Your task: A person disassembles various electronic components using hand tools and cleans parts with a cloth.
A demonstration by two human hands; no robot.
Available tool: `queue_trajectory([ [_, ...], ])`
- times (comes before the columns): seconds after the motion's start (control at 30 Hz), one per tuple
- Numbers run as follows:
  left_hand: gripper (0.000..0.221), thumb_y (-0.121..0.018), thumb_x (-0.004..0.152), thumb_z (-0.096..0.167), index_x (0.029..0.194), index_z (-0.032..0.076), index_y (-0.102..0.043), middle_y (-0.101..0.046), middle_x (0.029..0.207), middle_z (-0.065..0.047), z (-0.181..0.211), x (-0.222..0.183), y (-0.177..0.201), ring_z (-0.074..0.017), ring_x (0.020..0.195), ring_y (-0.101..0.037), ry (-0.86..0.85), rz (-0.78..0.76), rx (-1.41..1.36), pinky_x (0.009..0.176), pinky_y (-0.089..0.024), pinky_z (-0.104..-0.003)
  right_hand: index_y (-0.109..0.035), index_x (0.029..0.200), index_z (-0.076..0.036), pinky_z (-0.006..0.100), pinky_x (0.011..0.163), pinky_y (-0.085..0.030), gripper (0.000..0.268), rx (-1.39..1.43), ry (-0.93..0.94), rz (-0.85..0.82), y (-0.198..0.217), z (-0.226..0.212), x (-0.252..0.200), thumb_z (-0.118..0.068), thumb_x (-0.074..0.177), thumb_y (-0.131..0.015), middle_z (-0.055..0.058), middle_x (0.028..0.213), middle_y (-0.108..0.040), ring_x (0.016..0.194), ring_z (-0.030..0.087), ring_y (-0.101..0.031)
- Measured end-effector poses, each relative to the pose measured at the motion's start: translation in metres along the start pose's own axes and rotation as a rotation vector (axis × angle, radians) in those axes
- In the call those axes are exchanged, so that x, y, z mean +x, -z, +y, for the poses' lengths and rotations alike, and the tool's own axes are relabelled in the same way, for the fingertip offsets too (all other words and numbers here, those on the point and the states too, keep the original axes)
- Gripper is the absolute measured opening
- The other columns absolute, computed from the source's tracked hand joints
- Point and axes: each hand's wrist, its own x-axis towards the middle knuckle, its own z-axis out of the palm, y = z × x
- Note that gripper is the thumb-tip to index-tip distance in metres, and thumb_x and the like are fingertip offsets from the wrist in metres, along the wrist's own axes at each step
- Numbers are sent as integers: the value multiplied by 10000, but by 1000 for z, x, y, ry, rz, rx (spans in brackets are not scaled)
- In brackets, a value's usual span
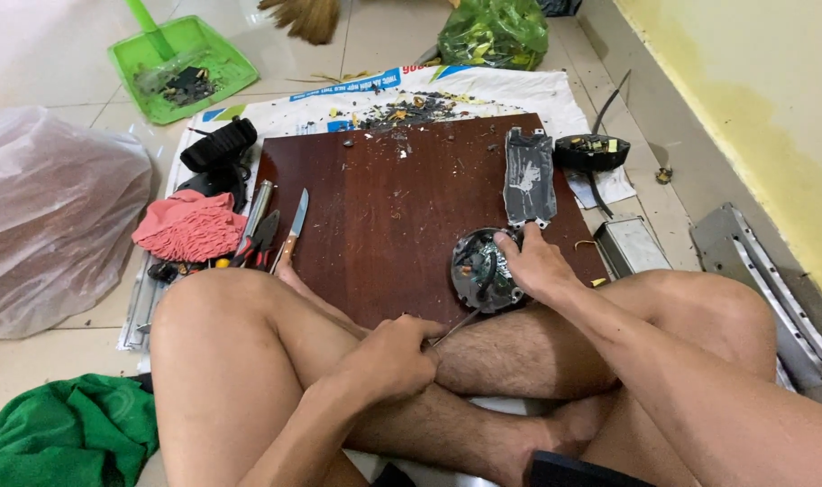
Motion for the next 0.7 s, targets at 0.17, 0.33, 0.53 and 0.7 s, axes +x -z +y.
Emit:
queue_trajectory([
  [0.17, 477, -530, 887, 149, 1304, 213, -754, -798, 1071, -89, 13, -13, -3, -268, 887, -748, 55, 15, 0, 836, -592, -407, -137, 1652, -41, 672, 1234, -360, 713, 44, -29, -47, 8, -10, -14, -463, 1102, -301, 314, 1611, -372, 1459, 487, -448],
  [0.33, 509, -497, 847, 137, 1268, 212, -774, -758, 1177, -172, 9, 0, -30, -434, 1071, -712, 33, 107, 27, 945, -561, -514, -235, 1597, 58, 674, 977, -559, 767, 81, -39, 34, 1, -9, -13, -385, 983, -356, 324, 1221, -644, 1119, 503, -678],
  [0.53, 280, -550, 859, 127, 954, 36, -797, -762, 927, -237, -2, 27, -57, -442, 810, -760, -228, 290, 281, 721, -612, -518, -302, 1642, -224, 660, 1203, -386, 675, 51, 105, 17, -2, -3, -5, -538, 1046, -349, 251, 1526, -518, 1384, 478, -530],
  [0.7, 444, -540, 899, 107, 1279, 109, -767, -779, 977, -261, 10, 25, -36, -453, 966, -767, -34, 60, 132, 766, -656, -536, -600, 1495, -176, 597, 1139, -437, 762, -81, 97, 79, -16, 27, 40, -710, 1020, -335, 265, 1383, -681, 1337, 493, -589],
])
